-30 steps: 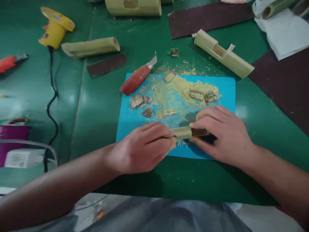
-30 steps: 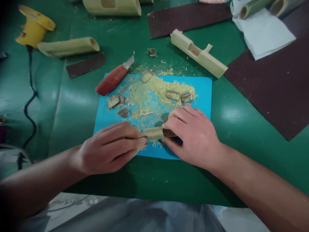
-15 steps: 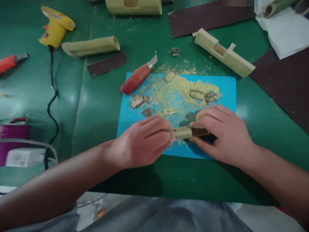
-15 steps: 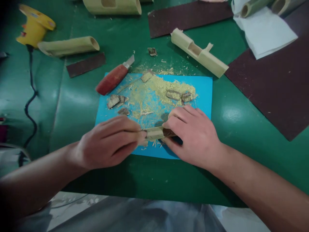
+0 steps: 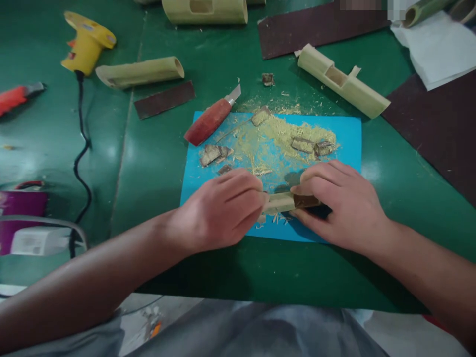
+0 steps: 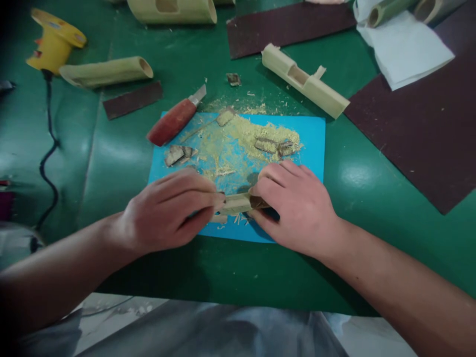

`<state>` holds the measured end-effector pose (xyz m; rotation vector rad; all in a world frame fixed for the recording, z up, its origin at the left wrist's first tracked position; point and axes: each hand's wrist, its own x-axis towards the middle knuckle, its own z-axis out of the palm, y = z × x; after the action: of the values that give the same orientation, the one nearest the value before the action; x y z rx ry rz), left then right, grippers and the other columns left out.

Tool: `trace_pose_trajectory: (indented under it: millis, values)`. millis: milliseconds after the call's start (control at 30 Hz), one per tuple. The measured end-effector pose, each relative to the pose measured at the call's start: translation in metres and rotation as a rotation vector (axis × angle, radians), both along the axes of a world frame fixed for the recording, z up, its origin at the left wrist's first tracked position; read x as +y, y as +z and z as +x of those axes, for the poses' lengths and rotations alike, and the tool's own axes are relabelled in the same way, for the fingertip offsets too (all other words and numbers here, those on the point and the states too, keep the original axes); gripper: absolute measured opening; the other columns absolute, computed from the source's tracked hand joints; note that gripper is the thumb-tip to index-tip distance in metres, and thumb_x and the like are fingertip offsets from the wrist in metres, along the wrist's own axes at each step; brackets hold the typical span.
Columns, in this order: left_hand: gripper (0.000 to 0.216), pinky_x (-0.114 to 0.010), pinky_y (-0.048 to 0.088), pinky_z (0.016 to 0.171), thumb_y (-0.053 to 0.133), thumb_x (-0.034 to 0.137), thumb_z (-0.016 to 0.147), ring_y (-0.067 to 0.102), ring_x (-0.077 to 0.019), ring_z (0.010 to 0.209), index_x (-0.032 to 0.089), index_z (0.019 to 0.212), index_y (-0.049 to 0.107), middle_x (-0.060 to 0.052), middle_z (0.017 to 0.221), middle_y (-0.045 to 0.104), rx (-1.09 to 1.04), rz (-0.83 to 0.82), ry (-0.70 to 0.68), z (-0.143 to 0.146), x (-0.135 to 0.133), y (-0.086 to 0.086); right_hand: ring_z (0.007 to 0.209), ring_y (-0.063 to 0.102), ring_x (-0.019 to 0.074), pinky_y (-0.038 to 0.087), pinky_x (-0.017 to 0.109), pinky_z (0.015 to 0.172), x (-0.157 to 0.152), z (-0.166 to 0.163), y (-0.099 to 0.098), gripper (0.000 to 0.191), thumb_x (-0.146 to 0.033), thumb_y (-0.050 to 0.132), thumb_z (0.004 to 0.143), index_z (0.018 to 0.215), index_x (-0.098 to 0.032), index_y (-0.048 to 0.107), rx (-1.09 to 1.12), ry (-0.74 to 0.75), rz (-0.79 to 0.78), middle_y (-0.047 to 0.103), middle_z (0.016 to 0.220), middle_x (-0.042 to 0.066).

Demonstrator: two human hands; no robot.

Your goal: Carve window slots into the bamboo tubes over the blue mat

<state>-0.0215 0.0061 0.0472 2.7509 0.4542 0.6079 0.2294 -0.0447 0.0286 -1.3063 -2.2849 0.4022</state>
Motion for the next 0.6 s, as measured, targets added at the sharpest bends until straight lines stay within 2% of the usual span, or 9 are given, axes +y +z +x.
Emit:
trace_pose_trajectory:
  millis: [233, 333, 467, 600]
  values:
    - [0.018, -0.031, 0.055, 0.070, 0.053, 0.009, 0.099, 0.061, -0.0167, 0.076, 0.016, 0.088, 0.065, -0.006, 0.086, 0.067, -0.009, 0.006, -0.002, 0.0024, 0.0001, -0.0008, 0.089, 0.060, 0.0236, 0.037, 0.038, 0.073, -0.0004, -0.0005, -0.0002, 0.017, -0.036, 0.062, 0.097, 0.091, -0.022, 0.068, -0.004, -0.011, 0.000, 0.072, 0.100, 0.008]
    - [0.018, -0.031, 0.054, 0.069, 0.053, 0.007, 0.099, 0.062, -0.0169, 0.075, 0.015, 0.087, 0.065, -0.006, 0.083, 0.068, -0.015, 0.010, -0.046, 0.0040, 0.0002, -0.0021, 0.088, 0.059, 0.0234, 0.037, 0.038, 0.072, -0.0003, -0.0006, 0.0001, 0.017, -0.036, 0.062, 0.097, 0.090, -0.022, 0.068, -0.005, -0.015, -0.004, 0.072, 0.100, 0.008]
    - [0.019, -0.032, 0.054, 0.071, 0.054, 0.009, 0.099, 0.061, -0.0169, 0.076, 0.016, 0.086, 0.065, -0.006, 0.084, 0.067, -0.012, 0.021, 0.003, 0.0063, 0.0012, -0.0017, 0.088, 0.059, 0.0234, 0.036, 0.037, 0.071, 0.0002, -0.0004, 0.0001, 0.018, -0.037, 0.062, 0.097, 0.091, -0.021, 0.068, -0.013, -0.001, 0.011, 0.072, 0.100, 0.008]
    - [0.022, -0.031, 0.052, 0.067, 0.052, 0.009, 0.100, 0.060, -0.0162, 0.074, 0.017, 0.083, 0.063, -0.005, 0.082, 0.067, -0.005, 0.016, -0.034, 0.0072, -0.0014, -0.0013, 0.088, 0.058, 0.0230, 0.035, 0.037, 0.071, -0.0004, -0.0009, -0.0008, 0.019, -0.038, 0.061, 0.098, 0.090, -0.022, 0.068, -0.009, -0.015, -0.007, 0.072, 0.100, 0.007]
